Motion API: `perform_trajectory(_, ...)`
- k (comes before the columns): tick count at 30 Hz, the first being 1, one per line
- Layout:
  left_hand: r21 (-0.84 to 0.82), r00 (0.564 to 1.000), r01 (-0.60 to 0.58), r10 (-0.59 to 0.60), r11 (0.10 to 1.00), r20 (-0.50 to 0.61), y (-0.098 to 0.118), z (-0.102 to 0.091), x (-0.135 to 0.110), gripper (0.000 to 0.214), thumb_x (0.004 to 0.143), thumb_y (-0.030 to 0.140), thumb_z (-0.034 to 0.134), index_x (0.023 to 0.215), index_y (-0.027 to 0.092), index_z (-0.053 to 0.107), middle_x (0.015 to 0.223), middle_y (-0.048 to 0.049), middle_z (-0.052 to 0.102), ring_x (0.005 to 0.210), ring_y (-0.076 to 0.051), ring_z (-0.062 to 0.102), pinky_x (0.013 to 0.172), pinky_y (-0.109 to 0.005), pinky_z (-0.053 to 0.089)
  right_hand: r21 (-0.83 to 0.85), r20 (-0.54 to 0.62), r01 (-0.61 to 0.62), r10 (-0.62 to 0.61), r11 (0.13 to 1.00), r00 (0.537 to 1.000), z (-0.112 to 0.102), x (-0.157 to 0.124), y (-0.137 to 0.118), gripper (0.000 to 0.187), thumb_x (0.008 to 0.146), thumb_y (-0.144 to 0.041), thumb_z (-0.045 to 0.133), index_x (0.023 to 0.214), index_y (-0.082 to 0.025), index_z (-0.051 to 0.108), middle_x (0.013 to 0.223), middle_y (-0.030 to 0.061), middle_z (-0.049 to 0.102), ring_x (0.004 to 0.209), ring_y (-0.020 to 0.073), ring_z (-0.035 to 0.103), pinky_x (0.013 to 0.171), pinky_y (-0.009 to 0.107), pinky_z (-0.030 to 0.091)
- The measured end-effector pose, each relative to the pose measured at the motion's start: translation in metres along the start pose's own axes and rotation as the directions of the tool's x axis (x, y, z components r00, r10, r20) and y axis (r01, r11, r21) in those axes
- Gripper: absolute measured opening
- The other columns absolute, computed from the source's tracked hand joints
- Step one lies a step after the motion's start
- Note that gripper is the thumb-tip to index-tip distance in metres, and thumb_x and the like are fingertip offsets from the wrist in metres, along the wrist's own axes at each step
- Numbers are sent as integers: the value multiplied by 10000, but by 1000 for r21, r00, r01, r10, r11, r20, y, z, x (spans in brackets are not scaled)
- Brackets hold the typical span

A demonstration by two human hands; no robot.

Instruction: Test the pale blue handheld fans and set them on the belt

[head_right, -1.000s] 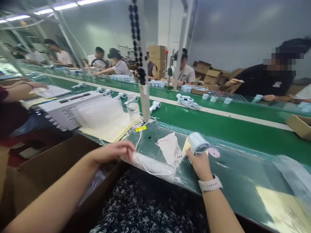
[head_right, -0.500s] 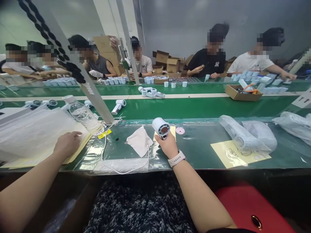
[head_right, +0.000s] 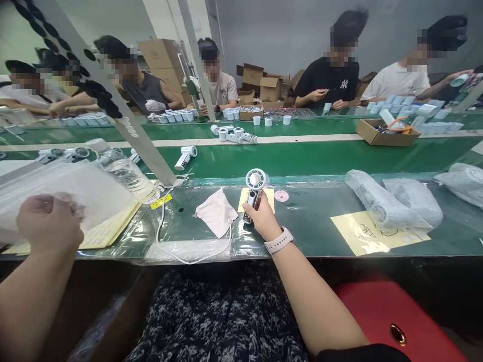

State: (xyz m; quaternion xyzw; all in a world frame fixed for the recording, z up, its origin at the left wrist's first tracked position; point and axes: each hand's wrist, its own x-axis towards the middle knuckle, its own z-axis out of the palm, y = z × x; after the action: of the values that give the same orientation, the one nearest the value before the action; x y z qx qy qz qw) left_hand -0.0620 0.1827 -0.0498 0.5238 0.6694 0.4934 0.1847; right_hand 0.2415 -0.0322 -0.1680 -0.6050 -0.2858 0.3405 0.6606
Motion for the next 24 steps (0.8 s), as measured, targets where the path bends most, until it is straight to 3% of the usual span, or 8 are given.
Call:
perform_trajectory(3, -107, 977, -207, 211, 972, 21, 6, -4, -24, 324, 822, -21, 436, 716, 247, 289, 457, 130, 353, 385, -85, 359, 403, -182, 315, 19, 33, -7, 6, 1000, 999, -1, -2, -3, 515, 683, -351, 773, 1111, -227, 515, 1070, 81, 650, 1046, 274, 625, 990, 492, 460)
perform_trajectory(5, -138, 915, -345, 366, 928, 171, 5, 0, -50, 232, 850, 61, 471, 742, 227, 350, 482, 119, 378, 423, -81, 383, 453, -182, 342, 45, 55, -11, 9, 999, 998, -2, -4, -5, 539, 662, -337, 804, 1104, -222, 519, 1061, 84, 659, 1033, 270, 630, 986, 493, 457)
perform_trajectory(8, -113, 781, -406, 409, 907, 472, -1, 17, -97, 40, 833, 220, 578, 836, 182, 566, 628, 46, 586, 588, -125, 553, 572, -231, 449, 118, 115, -22, 8, 993, 993, -2, -9, -9, 604, 665, -352, 817, 1138, -253, 454, 1045, 63, 676, 945, 239, 659, 921, 480, 498)
perform_trajectory(9, -97, 682, -446, 408, 890, 607, -2, 24, -112, 101, 845, 249, 567, 894, 176, 616, 731, 7, 655, 681, -155, 605, 636, -260, 479, 145, 139, -25, 5, 989, 990, -2, -10, -11, 616, 674, -365, 813, 1142, -268, 426, 1035, 51, 680, 908, 227, 667, 889, 469, 514)
perform_trajectory(10, -63, 525, -520, 377, 852, 763, -2, 31, -126, 189, 880, 262, 511, 991, 174, 637, 826, -22, 686, 761, -177, 628, 693, -286, 491, 168, 163, -27, -1, 985, 987, -2, -12, -13, 615, 683, -379, 805, 1137, -280, 403, 1025, 39, 682, 877, 216, 670, 855, 455, 528)
perform_trajectory(13, -86, 233, -607, 280, 790, 931, -1, 48, -156, 290, 841, 266, 559, 1095, 191, 677, 858, -37, 697, 791, -205, 640, 722, -309, 489, 210, 222, -27, -20, 977, 975, -1, -17, -18, 535, 703, -406, 766, 1067, -286, 393, 981, 20, 677, 820, 199, 663, 762, 408, 543)
perform_trajectory(20, -111, 70, -614, 194, 781, 979, -3, 53, -155, 360, 876, 266, 511, 1182, 236, 697, 1080, -61, 739, 1013, -251, 659, 893, -349, 472, 141, 257, 1, -38, 990, 966, 0, -18, -22, 438, 712, -381, 712, 1048, -262, 457, 909, -2, 620, 628, 161, 586, 558, 322, 479)
perform_trajectory(24, -113, 87, -569, 197, 814, 976, -9, 53, -154, 345, 903, 268, 482, 1167, 243, 703, 1179, -63, 724, 1088, -269, 648, 952, -380, 461, -48, 186, 136, -125, 990, 975, 9, -34, -20, 441, 725, -307, 750, 1103, -227, 538, 883, 16, 618, 682, 189, 580, 661, 360, 488)
